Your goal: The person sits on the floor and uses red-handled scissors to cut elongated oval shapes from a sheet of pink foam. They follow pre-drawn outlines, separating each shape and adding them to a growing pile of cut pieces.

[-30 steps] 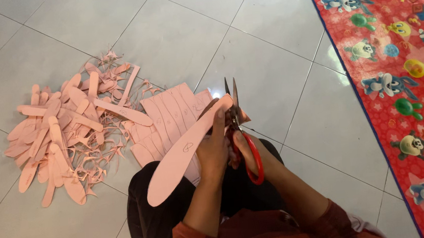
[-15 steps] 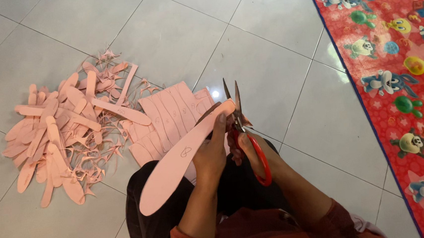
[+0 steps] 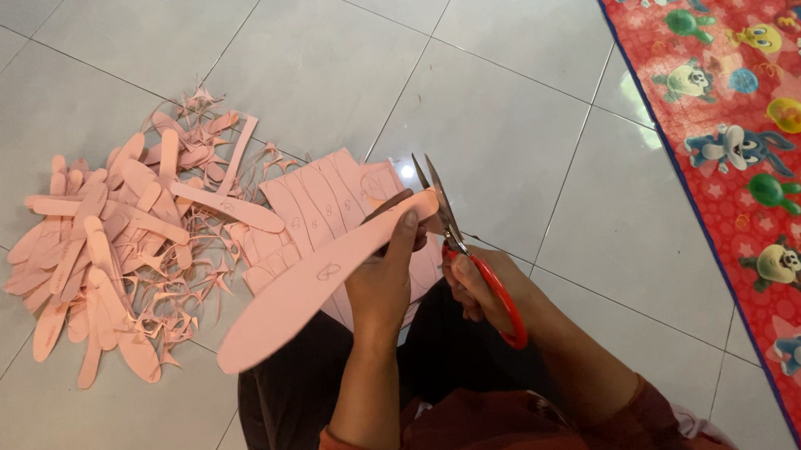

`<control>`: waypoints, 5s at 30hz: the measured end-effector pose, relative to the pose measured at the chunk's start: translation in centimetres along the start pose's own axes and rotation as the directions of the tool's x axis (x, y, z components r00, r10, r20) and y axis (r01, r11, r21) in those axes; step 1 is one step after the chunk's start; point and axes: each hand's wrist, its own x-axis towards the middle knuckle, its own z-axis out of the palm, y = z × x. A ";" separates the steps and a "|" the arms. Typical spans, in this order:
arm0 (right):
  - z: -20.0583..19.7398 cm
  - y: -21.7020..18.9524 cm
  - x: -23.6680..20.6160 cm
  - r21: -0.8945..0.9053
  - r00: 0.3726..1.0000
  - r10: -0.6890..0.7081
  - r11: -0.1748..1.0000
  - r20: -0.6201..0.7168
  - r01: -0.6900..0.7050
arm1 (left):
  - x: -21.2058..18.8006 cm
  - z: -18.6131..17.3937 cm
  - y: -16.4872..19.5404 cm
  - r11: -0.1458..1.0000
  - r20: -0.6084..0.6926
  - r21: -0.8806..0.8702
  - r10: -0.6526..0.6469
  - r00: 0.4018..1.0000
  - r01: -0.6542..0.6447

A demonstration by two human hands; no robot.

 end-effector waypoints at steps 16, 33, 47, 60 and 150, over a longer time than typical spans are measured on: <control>0.0 0.4 0.1 -0.049 0.971 -0.233 0.971 0.059 0.236 | -0.8 1.1 -0.1 0.998 0.036 -0.062 0.023 0.999 -0.020; -0.6 -2.0 -1.7 -0.175 0.999 -0.043 0.984 0.010 0.044 | 0.2 -0.2 0.5 0.999 0.071 0.008 0.048 0.996 -0.049; 0.1 -2.6 -1.7 -0.198 0.975 -0.202 0.956 0.090 0.216 | -0.5 0.6 -0.7 0.977 0.060 -0.048 0.208 0.976 -0.206; -0.2 -2.0 -2.4 -0.157 0.990 -0.110 0.980 0.086 0.122 | 0.0 -0.2 0.5 0.993 0.107 -0.002 0.117 0.987 -0.117; 0.0 -2.5 -5.7 -0.241 0.961 -0.276 0.931 0.024 0.273 | -4.8 -0.7 2.0 0.993 0.323 -0.104 0.085 0.943 -0.054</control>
